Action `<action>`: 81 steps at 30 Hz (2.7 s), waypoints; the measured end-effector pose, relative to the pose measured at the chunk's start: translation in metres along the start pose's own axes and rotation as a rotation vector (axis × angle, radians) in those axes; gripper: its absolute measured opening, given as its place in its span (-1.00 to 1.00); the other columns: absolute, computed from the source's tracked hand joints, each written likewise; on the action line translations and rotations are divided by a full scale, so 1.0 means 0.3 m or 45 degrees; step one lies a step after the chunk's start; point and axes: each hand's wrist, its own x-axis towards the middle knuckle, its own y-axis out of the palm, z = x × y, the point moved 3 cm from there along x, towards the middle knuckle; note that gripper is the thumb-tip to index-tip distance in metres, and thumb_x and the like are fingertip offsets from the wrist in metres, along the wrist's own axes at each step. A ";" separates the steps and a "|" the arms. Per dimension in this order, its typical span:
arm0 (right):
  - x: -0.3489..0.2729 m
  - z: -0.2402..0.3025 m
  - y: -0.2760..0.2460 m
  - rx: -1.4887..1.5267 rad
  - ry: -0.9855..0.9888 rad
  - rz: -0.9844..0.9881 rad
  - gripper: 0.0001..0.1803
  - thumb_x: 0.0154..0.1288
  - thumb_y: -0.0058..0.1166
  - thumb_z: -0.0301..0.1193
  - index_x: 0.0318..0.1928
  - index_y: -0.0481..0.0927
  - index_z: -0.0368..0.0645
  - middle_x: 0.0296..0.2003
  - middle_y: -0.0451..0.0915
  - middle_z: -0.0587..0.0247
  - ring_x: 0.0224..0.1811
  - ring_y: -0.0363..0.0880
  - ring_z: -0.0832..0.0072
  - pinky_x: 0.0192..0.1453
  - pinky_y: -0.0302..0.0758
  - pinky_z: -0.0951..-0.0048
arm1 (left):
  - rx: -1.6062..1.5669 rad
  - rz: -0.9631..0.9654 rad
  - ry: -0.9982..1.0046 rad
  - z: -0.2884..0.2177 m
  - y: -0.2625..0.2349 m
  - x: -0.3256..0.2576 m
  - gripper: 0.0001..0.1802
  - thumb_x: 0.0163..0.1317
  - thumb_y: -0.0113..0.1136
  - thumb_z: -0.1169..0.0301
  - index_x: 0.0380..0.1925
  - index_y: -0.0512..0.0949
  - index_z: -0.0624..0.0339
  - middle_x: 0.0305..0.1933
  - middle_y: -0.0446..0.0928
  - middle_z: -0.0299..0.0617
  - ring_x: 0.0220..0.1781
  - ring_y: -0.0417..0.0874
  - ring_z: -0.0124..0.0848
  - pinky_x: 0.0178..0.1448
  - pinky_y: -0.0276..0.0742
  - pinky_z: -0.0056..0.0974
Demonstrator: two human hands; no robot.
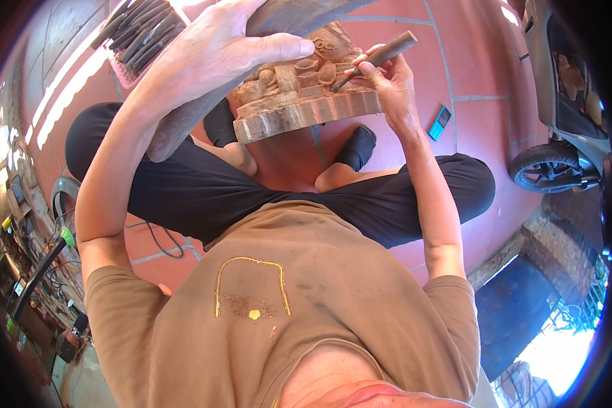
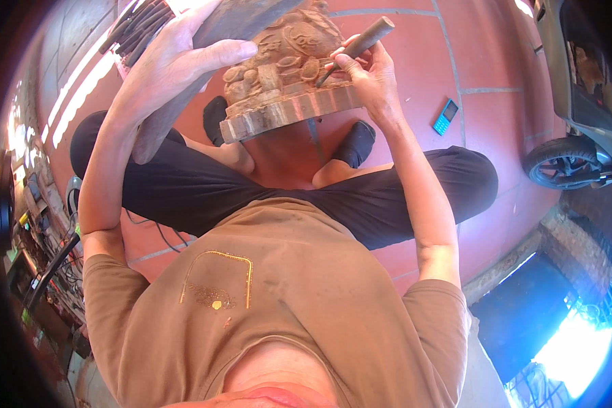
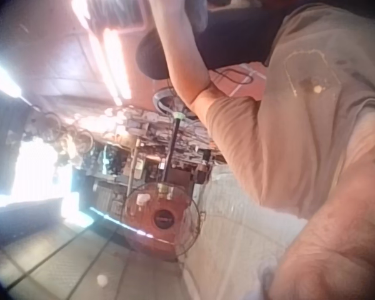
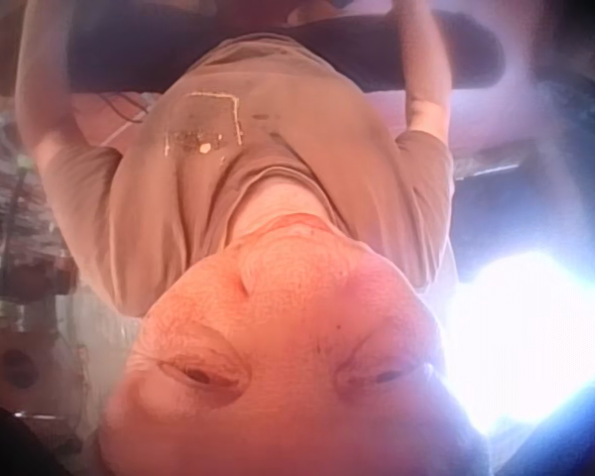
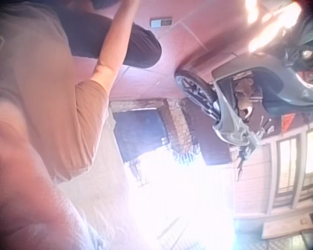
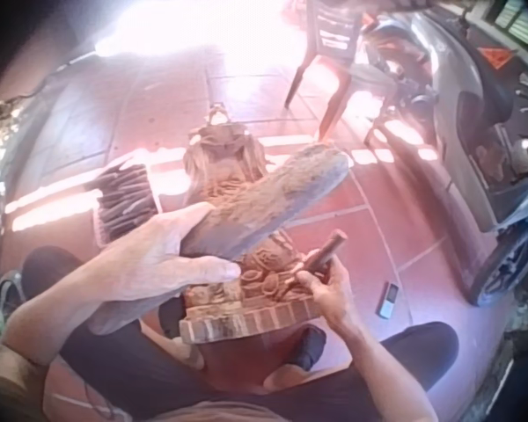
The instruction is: The person carves a wooden block using a chisel and mallet while sitting cross-legged on the floor. They repeatedly strike the chisel to shape the wood, occasionally adjusting the block's position.
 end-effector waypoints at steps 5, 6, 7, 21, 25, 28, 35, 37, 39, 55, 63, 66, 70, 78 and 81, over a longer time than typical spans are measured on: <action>-0.023 -0.036 -0.035 0.244 0.131 -0.097 -0.77 0.51 0.07 -0.51 0.09 0.40 -0.23 -0.07 0.63 0.03 -0.03 0.74 0.15 0.04 0.77 0.23 | 0.037 -0.033 0.088 0.001 0.004 -0.008 -0.28 0.23 0.40 0.18 0.24 0.42 0.48 0.10 0.61 0.16 0.17 0.61 -0.22 0.30 0.44 -0.19; -0.017 -0.038 -0.047 0.339 0.131 -0.074 -0.77 0.51 0.07 -0.50 0.09 0.41 -0.22 -0.07 0.63 0.02 -0.03 0.74 0.14 0.05 0.77 0.22 | 0.060 -0.043 0.126 -0.002 0.004 -0.009 -0.27 0.23 0.40 0.18 0.25 0.41 0.48 0.10 0.61 0.17 0.18 0.61 -0.22 0.30 0.44 -0.19; -0.010 -0.032 -0.054 0.435 0.135 -0.049 -0.77 0.51 0.07 -0.49 0.09 0.41 -0.21 -0.07 0.63 0.01 -0.03 0.74 0.13 0.06 0.77 0.20 | 0.073 -0.046 0.121 0.007 0.004 -0.010 -0.27 0.23 0.40 0.19 0.25 0.41 0.48 0.11 0.60 0.17 0.19 0.61 -0.22 0.31 0.44 -0.20; -0.027 0.076 -0.017 0.096 -0.117 0.103 -0.72 0.44 0.15 -0.56 0.09 0.46 -0.13 -0.07 0.57 0.24 0.03 0.72 0.24 0.14 0.73 0.24 | -0.003 -0.038 0.050 0.018 0.000 -0.011 -0.25 0.23 0.42 0.17 0.25 0.40 0.50 0.09 0.61 0.19 0.17 0.62 -0.21 0.31 0.44 -0.20; -0.030 0.095 0.020 0.054 -0.174 0.133 -0.67 0.39 0.20 -0.62 0.10 0.46 -0.19 -0.16 0.61 0.26 -0.03 0.73 0.37 0.09 0.69 0.35 | 0.092 -0.025 0.026 0.011 -0.006 -0.009 -0.27 0.23 0.40 0.14 0.20 0.42 0.50 0.04 0.62 0.21 0.13 0.63 -0.21 0.25 0.46 -0.18; -0.038 0.117 0.042 -0.047 -0.230 0.169 -0.62 0.37 0.21 -0.62 0.14 0.45 -0.19 -0.17 0.63 0.26 -0.03 0.73 0.39 0.14 0.66 0.36 | 0.037 -0.015 -0.056 -0.007 -0.006 -0.005 -0.29 0.24 0.39 0.13 0.18 0.44 0.50 0.01 0.62 0.21 0.09 0.65 -0.20 0.21 0.48 -0.17; -0.048 0.123 0.072 -0.295 -0.273 0.254 -0.61 0.39 0.15 -0.66 0.18 0.45 -0.20 -0.12 0.65 0.26 0.02 0.70 0.43 0.21 0.63 0.36 | 0.037 -0.057 0.024 0.006 -0.005 -0.009 -0.31 0.23 0.42 0.21 0.20 0.42 0.50 0.01 0.62 0.18 0.10 0.64 -0.23 0.22 0.49 -0.19; -0.042 0.113 0.076 -0.320 -0.254 0.246 -0.63 0.39 0.15 -0.66 0.16 0.47 -0.19 -0.13 0.65 0.26 0.01 0.70 0.45 0.21 0.62 0.37 | -0.003 -0.089 0.059 0.038 -0.003 -0.001 -0.31 0.23 0.43 0.26 0.21 0.41 0.50 0.04 0.62 0.17 0.11 0.63 -0.24 0.23 0.48 -0.19; -0.038 0.109 0.080 -0.329 -0.232 0.248 -0.63 0.38 0.16 -0.65 0.16 0.47 -0.18 -0.14 0.65 0.27 0.00 0.70 0.46 0.21 0.62 0.37 | -0.052 -0.123 0.147 0.051 0.001 -0.002 -0.31 0.22 0.43 0.30 0.23 0.40 0.51 0.06 0.61 0.15 0.12 0.63 -0.25 0.24 0.48 -0.19; -0.041 0.137 0.128 -0.538 -0.283 0.277 -0.70 0.29 0.26 -0.60 0.02 0.57 -0.18 -0.19 0.71 0.26 -0.12 0.73 0.49 0.04 0.65 0.42 | 0.225 0.056 0.190 0.037 0.027 -0.022 -0.42 0.29 0.35 0.20 0.18 0.46 0.34 -0.18 0.65 -0.05 -0.24 0.66 -0.31 -0.05 0.57 -0.18; -0.051 0.128 0.121 -0.498 -0.248 0.236 -0.74 0.29 0.28 -0.56 -0.03 0.57 -0.20 -0.20 0.72 0.26 -0.13 0.72 0.50 0.03 0.65 0.40 | -0.113 0.098 0.390 -0.066 -0.040 -0.042 -0.34 0.25 0.43 0.33 0.23 0.37 0.41 -0.05 0.60 -0.03 -0.04 0.64 -0.39 0.06 0.56 -0.25; -0.050 0.130 0.124 -0.534 -0.224 0.271 -0.74 0.33 0.23 -0.61 0.01 0.55 -0.21 -0.18 0.71 0.28 -0.08 0.71 0.51 0.09 0.64 0.40 | -0.536 -0.213 0.512 -0.047 -0.004 -0.034 -0.36 0.26 0.42 0.32 0.22 0.38 0.41 -0.15 0.61 -0.01 -0.11 0.67 -0.39 0.05 0.58 -0.22; -0.053 0.132 0.126 -0.569 -0.278 0.291 -0.72 0.35 0.21 -0.64 0.03 0.53 -0.23 -0.17 0.70 0.28 -0.05 0.70 0.52 0.12 0.64 0.40 | 0.108 -0.036 0.215 0.028 0.053 -0.038 -0.40 0.22 0.43 0.23 0.15 0.47 0.34 -0.17 0.64 0.07 -0.16 0.67 -0.28 0.02 0.54 -0.20; -0.051 0.063 0.060 -0.293 -0.279 0.003 -0.71 0.31 0.24 -0.67 0.00 0.51 -0.24 -0.18 0.69 0.24 -0.08 0.72 0.50 0.03 0.66 0.42 | 0.321 -0.182 0.193 0.054 0.035 -0.042 -0.36 0.24 0.43 0.23 0.19 0.44 0.40 -0.13 0.65 0.05 -0.13 0.68 -0.32 0.02 0.57 -0.19; -0.028 0.057 0.026 -0.163 -0.379 -0.123 -0.69 0.31 0.24 -0.68 0.02 0.50 -0.25 -0.16 0.68 0.23 -0.07 0.72 0.47 0.05 0.66 0.43 | 0.212 -0.159 -0.020 -0.061 0.012 -0.063 -0.34 0.25 0.44 0.24 0.18 0.39 0.44 -0.13 0.64 0.11 -0.06 0.69 -0.27 0.08 0.57 -0.17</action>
